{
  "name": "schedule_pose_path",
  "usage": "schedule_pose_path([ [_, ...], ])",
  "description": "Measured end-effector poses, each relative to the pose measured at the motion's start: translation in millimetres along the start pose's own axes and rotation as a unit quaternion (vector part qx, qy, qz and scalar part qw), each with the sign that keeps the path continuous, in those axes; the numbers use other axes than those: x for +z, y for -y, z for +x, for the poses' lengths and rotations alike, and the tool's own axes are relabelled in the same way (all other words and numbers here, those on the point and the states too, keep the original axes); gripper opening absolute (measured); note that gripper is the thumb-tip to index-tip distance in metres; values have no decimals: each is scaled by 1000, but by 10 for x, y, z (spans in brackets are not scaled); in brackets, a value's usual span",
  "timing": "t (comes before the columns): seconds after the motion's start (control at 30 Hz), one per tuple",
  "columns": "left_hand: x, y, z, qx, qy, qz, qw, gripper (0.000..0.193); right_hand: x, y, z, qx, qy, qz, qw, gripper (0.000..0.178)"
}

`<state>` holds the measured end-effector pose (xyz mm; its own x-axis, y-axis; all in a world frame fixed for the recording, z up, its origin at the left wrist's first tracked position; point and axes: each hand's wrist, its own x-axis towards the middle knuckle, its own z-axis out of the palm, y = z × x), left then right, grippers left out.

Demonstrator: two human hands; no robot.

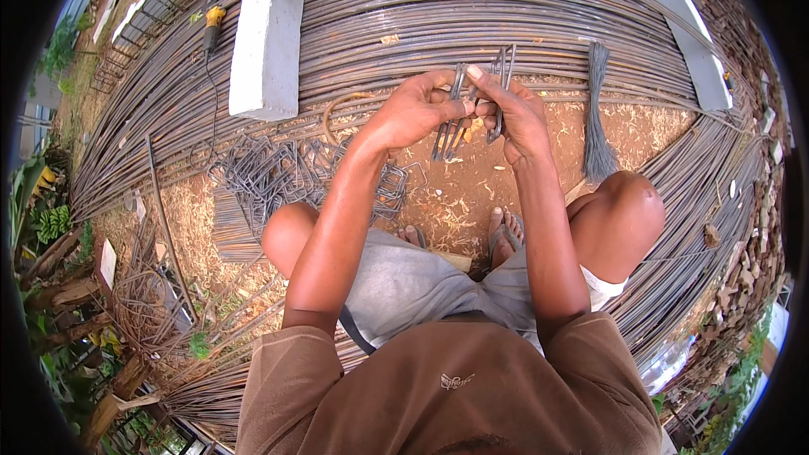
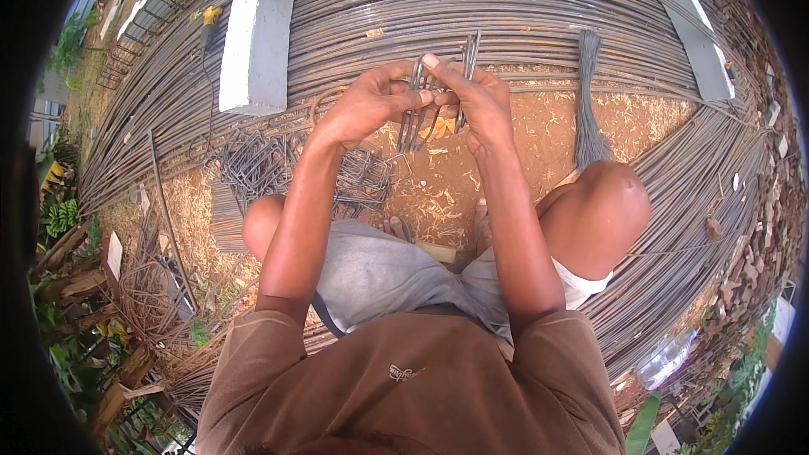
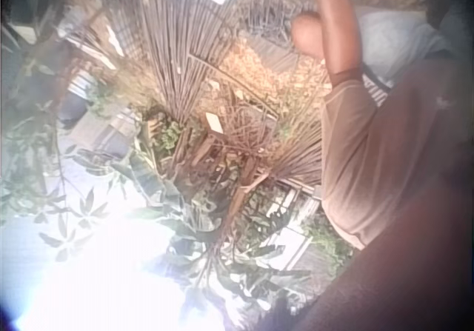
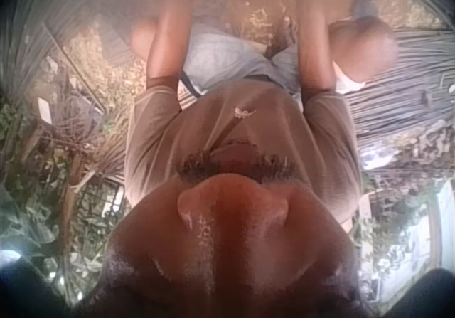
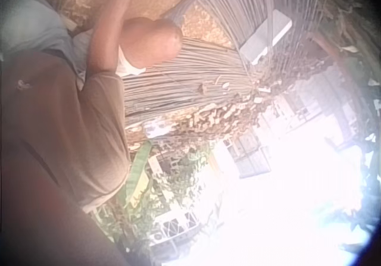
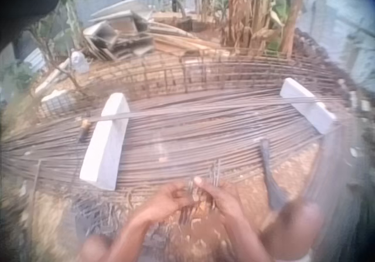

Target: The person uses an angle grinder to cut a long metal rebar rod, then bends the cut pieces into U-shaped stirrups by hand. The person arranges the bent pieces on the ground and handles a bundle of wire ties.

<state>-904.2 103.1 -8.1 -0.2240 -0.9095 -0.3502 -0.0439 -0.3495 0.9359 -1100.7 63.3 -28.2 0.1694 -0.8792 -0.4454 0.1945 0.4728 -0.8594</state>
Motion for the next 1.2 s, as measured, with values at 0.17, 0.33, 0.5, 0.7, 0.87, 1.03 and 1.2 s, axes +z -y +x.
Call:
schedule_pose_path([
  [0.17, 44, 143, 50, 3, -42, 35, 999, 52, 32, 30, -20, 10, -7, -4, 1000, 41],
  [0.33, -16, 139, 57, 0, -5, -50, 999, 46, 66, 122, -35, 31, 3, -4, 1000, 47],
  [0.5, -61, -19, -29, 10, -64, -108, 992, 40, -79, 76, 34, -10, 52, -33, 998, 44],
  [0.7, -121, -114, -60, 38, -114, -127, 985, 42, -90, 83, -36, -81, 88, -52, 991, 50],
  [0.87, -90, -191, -78, 7, -153, -155, 976, 43, -55, 78, -70, -105, 126, 6, 986, 49],
  [1.03, -78, -180, -93, 33, -165, -161, 973, 41, -70, 63, -61, -101, 145, 40, 983, 38],
  [1.2, -62, -159, -65, 33, -156, -187, 969, 42, -48, -35, -35, -127, 139, 35, 982, 33],
])
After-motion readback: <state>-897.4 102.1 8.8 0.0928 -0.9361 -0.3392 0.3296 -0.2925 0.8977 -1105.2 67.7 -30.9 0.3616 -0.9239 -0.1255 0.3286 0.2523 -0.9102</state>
